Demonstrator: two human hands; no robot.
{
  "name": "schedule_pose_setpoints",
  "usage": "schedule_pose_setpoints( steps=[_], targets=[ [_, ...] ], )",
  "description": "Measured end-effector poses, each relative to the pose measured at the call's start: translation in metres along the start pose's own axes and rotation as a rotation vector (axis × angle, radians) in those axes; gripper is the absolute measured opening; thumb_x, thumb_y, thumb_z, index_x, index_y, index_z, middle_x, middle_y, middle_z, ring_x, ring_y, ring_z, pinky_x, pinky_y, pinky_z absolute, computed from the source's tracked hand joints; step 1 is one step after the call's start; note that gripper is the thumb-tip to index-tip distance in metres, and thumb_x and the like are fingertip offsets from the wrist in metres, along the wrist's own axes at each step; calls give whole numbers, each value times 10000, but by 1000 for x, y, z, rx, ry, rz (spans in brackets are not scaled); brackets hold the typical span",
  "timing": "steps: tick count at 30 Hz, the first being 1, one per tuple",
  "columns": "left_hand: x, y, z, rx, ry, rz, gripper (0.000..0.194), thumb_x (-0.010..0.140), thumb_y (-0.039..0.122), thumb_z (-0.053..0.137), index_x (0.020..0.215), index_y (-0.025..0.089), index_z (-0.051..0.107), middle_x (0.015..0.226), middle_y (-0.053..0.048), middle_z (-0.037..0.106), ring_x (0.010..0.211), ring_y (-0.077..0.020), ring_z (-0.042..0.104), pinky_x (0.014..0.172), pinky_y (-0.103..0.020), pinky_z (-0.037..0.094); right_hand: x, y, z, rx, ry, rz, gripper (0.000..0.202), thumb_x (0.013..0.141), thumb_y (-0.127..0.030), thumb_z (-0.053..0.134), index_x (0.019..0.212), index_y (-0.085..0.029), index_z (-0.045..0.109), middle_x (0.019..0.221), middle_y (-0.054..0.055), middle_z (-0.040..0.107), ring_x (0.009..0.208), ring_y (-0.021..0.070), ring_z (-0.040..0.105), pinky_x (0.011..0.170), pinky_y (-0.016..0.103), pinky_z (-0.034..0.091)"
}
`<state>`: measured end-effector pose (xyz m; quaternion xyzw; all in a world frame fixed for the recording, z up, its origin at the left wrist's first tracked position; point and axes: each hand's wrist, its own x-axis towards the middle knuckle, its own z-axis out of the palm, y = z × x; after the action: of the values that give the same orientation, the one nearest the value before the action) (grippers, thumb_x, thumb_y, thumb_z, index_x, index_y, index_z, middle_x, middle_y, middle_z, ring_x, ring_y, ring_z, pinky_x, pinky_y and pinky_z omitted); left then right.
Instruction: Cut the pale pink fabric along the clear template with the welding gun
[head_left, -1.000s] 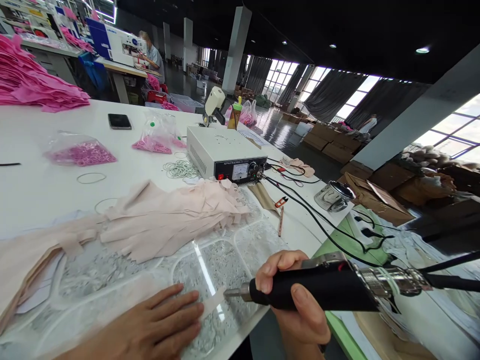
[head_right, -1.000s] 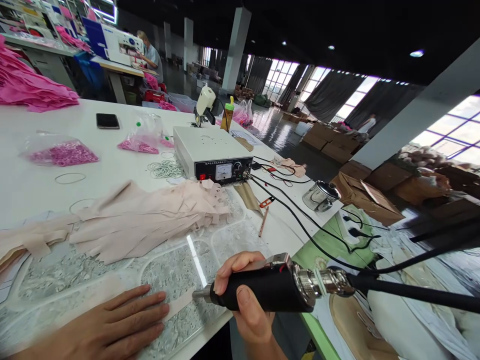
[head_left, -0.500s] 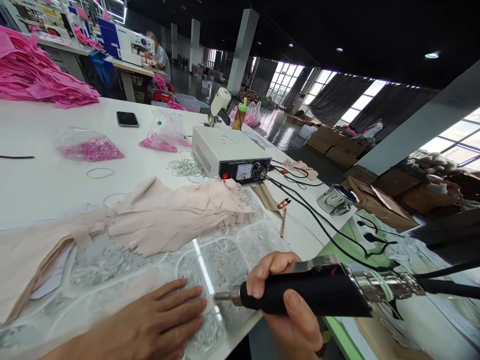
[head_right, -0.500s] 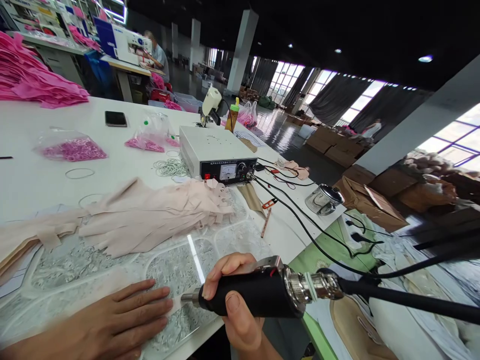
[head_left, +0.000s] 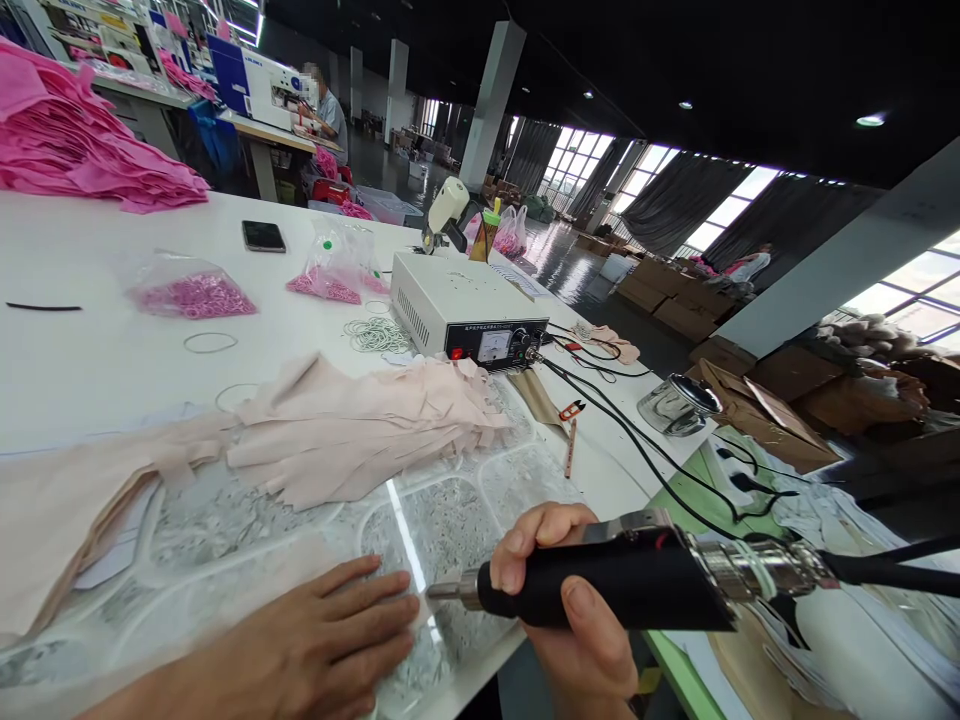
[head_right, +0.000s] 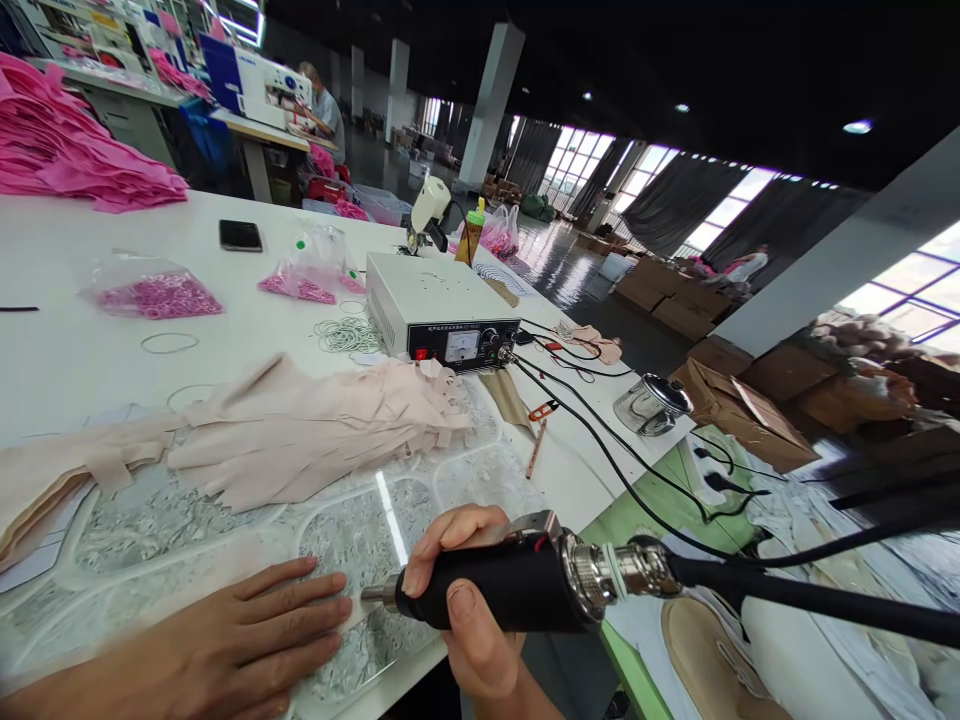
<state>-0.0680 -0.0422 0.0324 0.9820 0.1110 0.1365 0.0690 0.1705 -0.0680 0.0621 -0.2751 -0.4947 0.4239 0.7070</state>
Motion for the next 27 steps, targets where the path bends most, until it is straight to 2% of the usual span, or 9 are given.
schedule_pose_setpoints(
  steps=[5, 11, 15, 20, 27],
  targets=[
    [-2, -1, 3, 37, -52, 7, 473, 1029, 236, 541, 1495, 223, 457, 1483, 14, 536, 1401, -173, 469, 1217, -285, 293, -2, 2, -2, -11, -15, 15, 157, 863, -386, 637, 915, -238, 629, 774, 16, 622, 525, 129, 595, 509, 288, 521],
    [-2, -1, 4, -59, 4, -23, 555, 989, 209, 606, 1514, 248, 432, 1459, 4, 562, 1388, -177, 482, 1214, -280, 295, 0, -1, -1, -21, -24, 16, 155, 864, -388, 634, 909, -241, 614, 769, 15, 614, 508, 128, 583, 485, 287, 522],
    [0, -1, 2, -62, 25, -16, 535, 980, 211, 620, 1492, 234, 467, 1460, 9, 560, 1379, -171, 492, 1216, -260, 274, -3, -6, -3, -4, 7, 12, 166, 846, -388, 627, 919, -240, 636, 766, 20, 606, 524, 129, 578, 493, 285, 527],
    [1, -2, 1, -89, 33, -27, 549, 982, 206, 615, 1504, 256, 451, 1436, 12, 585, 1369, -174, 507, 1212, -272, 303, -9, -9, -5, 11, -16, 50, 169, 854, -393, 635, 939, -247, 645, 781, 17, 609, 545, 124, 578, 511, 281, 532],
    [2, 0, -3, 38, -40, 14, 421, 1016, 231, 558, 1436, 215, 531, 1465, 19, 557, 1360, -173, 521, 1208, -269, 319, -10, -10, -6, -9, -34, 43, 170, 862, -401, 624, 959, -262, 645, 798, 17, 616, 558, 122, 574, 525, 274, 531]
  ],
)
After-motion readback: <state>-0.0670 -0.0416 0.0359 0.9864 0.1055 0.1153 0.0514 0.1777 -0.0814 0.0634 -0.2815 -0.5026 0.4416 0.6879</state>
